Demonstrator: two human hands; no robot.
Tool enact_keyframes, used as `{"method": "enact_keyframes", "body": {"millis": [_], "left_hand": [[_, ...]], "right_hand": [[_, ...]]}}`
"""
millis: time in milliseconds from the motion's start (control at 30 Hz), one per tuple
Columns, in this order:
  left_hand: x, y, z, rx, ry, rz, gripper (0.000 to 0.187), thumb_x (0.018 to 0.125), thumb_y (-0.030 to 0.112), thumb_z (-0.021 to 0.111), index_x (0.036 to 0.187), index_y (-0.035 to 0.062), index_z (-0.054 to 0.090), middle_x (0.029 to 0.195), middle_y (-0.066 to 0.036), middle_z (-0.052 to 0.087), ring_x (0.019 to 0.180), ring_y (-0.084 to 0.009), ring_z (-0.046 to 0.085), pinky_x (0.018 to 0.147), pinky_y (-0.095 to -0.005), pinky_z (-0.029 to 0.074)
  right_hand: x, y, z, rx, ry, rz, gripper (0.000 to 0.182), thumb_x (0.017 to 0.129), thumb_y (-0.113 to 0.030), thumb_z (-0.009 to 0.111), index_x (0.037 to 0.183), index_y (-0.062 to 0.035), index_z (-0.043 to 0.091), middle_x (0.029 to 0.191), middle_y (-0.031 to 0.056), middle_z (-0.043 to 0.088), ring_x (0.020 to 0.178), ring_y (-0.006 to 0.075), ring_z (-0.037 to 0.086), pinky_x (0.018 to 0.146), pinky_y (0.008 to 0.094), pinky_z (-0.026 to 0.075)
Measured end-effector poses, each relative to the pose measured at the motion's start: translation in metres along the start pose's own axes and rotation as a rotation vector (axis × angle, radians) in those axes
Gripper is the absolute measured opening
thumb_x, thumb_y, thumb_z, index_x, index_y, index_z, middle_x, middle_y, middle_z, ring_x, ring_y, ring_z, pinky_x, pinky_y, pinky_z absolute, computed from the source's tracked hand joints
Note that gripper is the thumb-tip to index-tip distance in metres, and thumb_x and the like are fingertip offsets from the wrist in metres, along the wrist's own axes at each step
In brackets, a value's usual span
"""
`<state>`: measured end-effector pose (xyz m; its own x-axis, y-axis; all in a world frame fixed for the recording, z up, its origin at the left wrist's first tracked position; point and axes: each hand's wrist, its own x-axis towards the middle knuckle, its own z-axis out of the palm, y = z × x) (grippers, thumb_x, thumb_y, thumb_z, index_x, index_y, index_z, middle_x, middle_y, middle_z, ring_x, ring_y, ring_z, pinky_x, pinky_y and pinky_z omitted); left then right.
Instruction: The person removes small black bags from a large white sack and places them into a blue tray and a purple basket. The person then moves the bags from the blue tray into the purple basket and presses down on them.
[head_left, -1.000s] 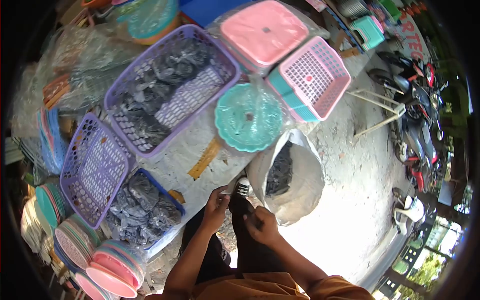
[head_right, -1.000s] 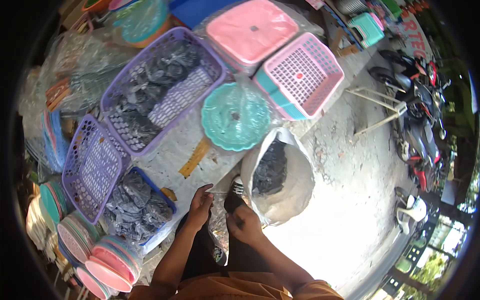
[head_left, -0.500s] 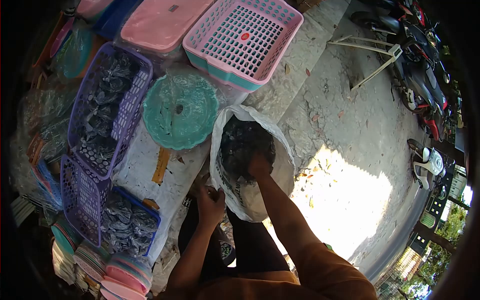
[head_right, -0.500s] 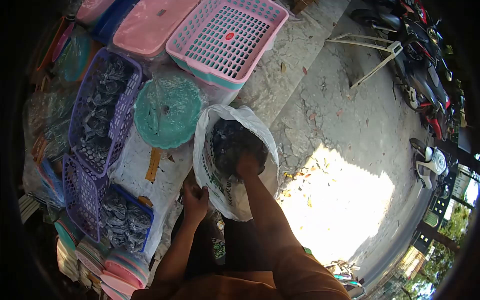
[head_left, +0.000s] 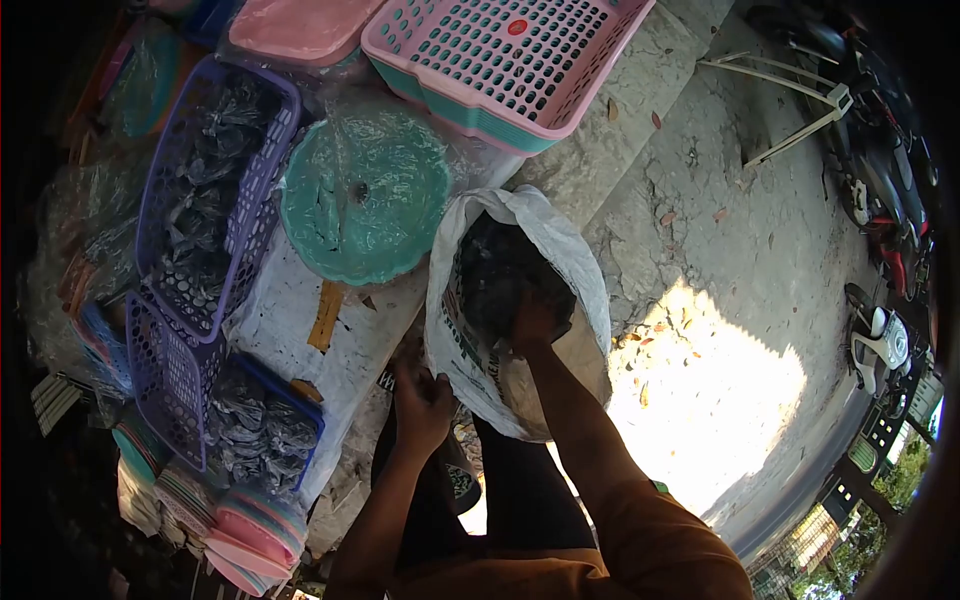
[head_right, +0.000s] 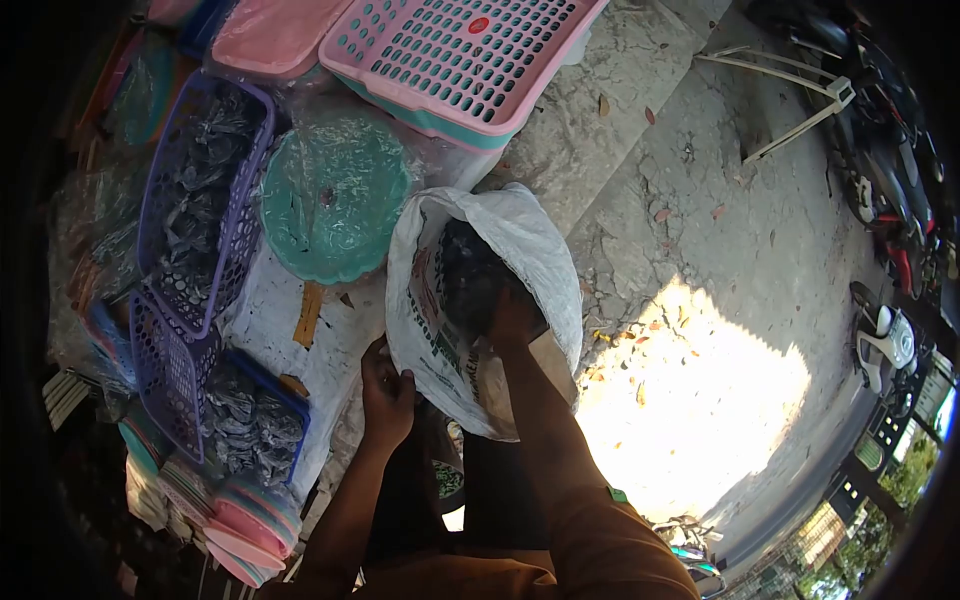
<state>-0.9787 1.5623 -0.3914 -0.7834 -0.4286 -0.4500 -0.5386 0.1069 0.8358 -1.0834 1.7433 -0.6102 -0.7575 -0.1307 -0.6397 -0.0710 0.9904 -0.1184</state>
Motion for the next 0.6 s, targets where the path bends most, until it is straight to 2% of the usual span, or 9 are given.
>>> {"method": "enact_keyframes", "body": {"millis": [133, 233, 300, 333, 400, 433, 500, 533, 600], "left_hand": [[0.000, -0.008, 0.004, -0.025, 0.022, 0.021, 0.067, 0.089, -0.010, 0.053, 0.148, 0.0024, 0.024, 0.081, -0.004, 0.051, 0.070, -0.0100, 0.051, 0.063, -0.0253, 0.042], [0.000, 0.014, 0.003, -0.065, -0.007, -0.105, 0.067, 0.088, -0.005, 0.060, 0.145, 0.0004, 0.025, 0.083, -0.007, 0.050, 0.068, -0.0141, 0.055, 0.061, -0.0292, 0.044], [0.000, 0.017, 0.004, -0.088, -0.026, -0.178, 0.059, 0.089, 0.003, 0.062, 0.141, 0.0001, 0.033, 0.092, -0.012, 0.056, 0.082, -0.0181, 0.060, 0.070, -0.0335, 0.048], [-0.001, 0.020, 0.004, -0.096, -0.020, -0.167, 0.059, 0.089, 0.003, 0.062, 0.141, 0.0001, 0.033, 0.092, -0.012, 0.056, 0.082, -0.0181, 0.060, 0.070, -0.0335, 0.048], [-0.002, 0.027, 0.006, 0.219, 0.121, 0.164, 0.052, 0.091, 0.012, 0.064, 0.136, 0.0000, 0.041, 0.104, -0.017, 0.057, 0.096, -0.0235, 0.059, 0.081, -0.0393, 0.048], [0.000, 0.032, 0.005, 0.213, 0.131, 0.173, 0.052, 0.091, 0.012, 0.064, 0.136, 0.0000, 0.041, 0.104, -0.017, 0.057, 0.096, -0.0235, 0.059, 0.081, -0.0393, 0.048], [0.004, 0.041, 0.003, 0.248, 0.198, 0.426, 0.049, 0.093, 0.019, 0.063, 0.134, -0.0007, 0.044, 0.115, -0.018, 0.054, 0.108, -0.0292, 0.057, 0.091, -0.0439, 0.047], [0.005, 0.043, 0.003, 0.243, 0.209, 0.431, 0.049, 0.093, 0.019, 0.063, 0.134, -0.0007, 0.044, 0.115, -0.018, 0.054, 0.108, -0.0292, 0.057, 0.091, -0.0439, 0.047], [0.009, 0.040, 0.006, -0.299, -0.013, 0.269, 0.058, 0.093, 0.027, 0.066, 0.138, 0.0003, 0.041, 0.127, -0.017, 0.052, 0.119, -0.0325, 0.054, 0.100, -0.0437, 0.043]], "right_hand": [[-0.004, 0.004, -0.018, 0.068, 0.051, -0.057, 0.056, 0.083, -0.016, 0.064, 0.136, -0.0069, 0.047, 0.119, 0.0221, 0.062, 0.114, 0.0340, 0.060, 0.090, 0.0461, 0.051], [-0.033, 0.001, -0.055, 0.200, 0.169, -0.223, 0.055, 0.082, -0.021, 0.068, 0.132, -0.0034, 0.050, 0.120, 0.0231, 0.061, 0.114, 0.0384, 0.058, 0.093, 0.0458, 0.050], [-0.060, -0.007, -0.086, 0.390, 0.314, -0.324, 0.046, 0.077, -0.016, 0.072, 0.117, -0.0002, 0.056, 0.115, 0.0226, 0.061, 0.108, 0.0400, 0.060, 0.093, 0.0494, 0.048], [-0.074, -0.011, -0.104, 0.385, 0.324, -0.333, 0.046, 0.077, -0.016, 0.072, 0.117, -0.0002, 0.056, 0.115, 0.0226, 0.061, 0.108, 0.0400, 0.060, 0.093, 0.0494, 0.048], [-0.104, -0.021, -0.145, 0.511, 0.288, -0.382, 0.044, 0.076, -0.013, 0.074, 0.114, 0.0005, 0.057, 0.109, 0.0220, 0.062, 0.103, 0.0420, 0.061, 0.087, 0.0496, 0.049], [-0.121, -0.028, -0.166, 0.505, 0.297, -0.393, 0.044, 0.076, -0.013, 0.074, 0.114, 0.0005, 0.057, 0.109, 0.0220, 0.062, 0.103, 0.0420, 0.061, 0.087, 0.0496, 0.049], [-0.157, -0.042, -0.207, 0.667, 0.298, -0.425, 0.045, 0.073, -0.009, 0.074, 0.113, 0.0000, 0.057, 0.100, 0.0200, 0.063, 0.093, 0.0389, 0.064, 0.078, 0.0445, 0.051], [-0.172, -0.049, -0.223, 0.662, 0.303, -0.437, 0.045, 0.073, -0.009, 0.074, 0.113, 0.0000, 0.057, 0.100, 0.0200, 0.063, 0.093, 0.0389, 0.064, 0.078, 0.0445, 0.051], [-0.203, -0.065, -0.252, 0.867, 0.253, -0.468, 0.044, 0.072, -0.005, 0.072, 0.114, -0.0018, 0.058, 0.095, 0.0168, 0.064, 0.083, 0.0331, 0.065, 0.070, 0.0383, 0.052]]}}
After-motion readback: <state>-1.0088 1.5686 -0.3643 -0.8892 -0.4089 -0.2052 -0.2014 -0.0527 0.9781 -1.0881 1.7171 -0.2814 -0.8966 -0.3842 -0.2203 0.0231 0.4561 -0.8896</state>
